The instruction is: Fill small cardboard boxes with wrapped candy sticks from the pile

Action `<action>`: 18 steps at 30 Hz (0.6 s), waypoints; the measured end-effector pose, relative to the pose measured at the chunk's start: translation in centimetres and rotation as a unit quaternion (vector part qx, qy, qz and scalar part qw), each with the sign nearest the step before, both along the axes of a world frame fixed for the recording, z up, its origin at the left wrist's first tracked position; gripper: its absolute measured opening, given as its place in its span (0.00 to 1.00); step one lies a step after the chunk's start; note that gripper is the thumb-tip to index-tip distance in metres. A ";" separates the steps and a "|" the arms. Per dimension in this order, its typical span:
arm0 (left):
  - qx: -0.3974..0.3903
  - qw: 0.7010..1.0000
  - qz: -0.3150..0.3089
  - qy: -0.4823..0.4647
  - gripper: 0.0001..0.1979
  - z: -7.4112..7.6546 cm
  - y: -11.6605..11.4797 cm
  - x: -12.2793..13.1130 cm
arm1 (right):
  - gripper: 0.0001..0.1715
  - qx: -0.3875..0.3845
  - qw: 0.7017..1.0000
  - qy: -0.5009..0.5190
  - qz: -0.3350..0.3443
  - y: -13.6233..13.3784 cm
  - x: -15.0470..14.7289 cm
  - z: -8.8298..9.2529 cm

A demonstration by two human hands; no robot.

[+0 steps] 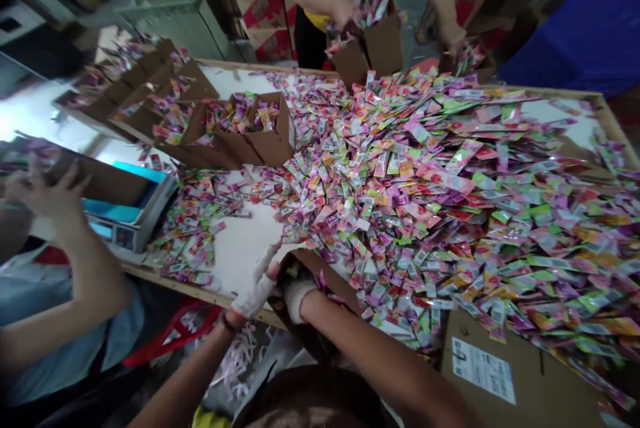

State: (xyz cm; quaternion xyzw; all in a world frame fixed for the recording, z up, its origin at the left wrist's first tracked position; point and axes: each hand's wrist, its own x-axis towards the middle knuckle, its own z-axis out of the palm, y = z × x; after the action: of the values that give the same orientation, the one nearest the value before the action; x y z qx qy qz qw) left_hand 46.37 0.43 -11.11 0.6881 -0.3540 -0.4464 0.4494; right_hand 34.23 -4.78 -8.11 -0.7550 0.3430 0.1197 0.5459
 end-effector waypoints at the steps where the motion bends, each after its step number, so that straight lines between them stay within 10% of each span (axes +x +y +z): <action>1: -0.019 0.996 -0.068 -0.048 0.28 0.7 -0.5 -0.1 | 0.31 0.002 0.999 -0.022 0.031 -0.6 -1.5 1.6; 3: -0.026 0.983 -0.145 -0.105 0.28 1.6 -0.8 -0.8 | 0.24 0.004 0.992 -0.092 0.085 -2.7 -5.9 4.3; 5: -0.017 0.983 -0.141 -0.119 0.30 1.8 0.1 -1.5 | 0.11 0.001 0.992 -0.126 -0.003 -5.6 -11.0 5.1; 9: 0.040 0.993 -0.061 -0.092 0.32 1.6 3.8 -2.4 | 0.35 -0.140 0.956 0.096 -0.238 -11.8 -18.4 -0.8; 14: 0.053 0.995 0.000 -0.079 0.34 1.8 4.7 -2.9 | 0.57 -0.138 0.907 0.334 -0.215 -12.7 -15.9 -10.5; 18: 0.013 0.994 -0.027 -0.106 0.33 1.5 1.8 -3.3 | 0.45 -0.209 0.892 0.335 -0.223 -8.9 -12.0 -12.2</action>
State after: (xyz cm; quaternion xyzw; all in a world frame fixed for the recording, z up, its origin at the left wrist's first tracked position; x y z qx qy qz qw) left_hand 43.11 2.26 -9.57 0.7273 -0.4124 -0.3878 0.3881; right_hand 22.21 -13.68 -20.29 -0.6707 0.6816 0.1662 0.2408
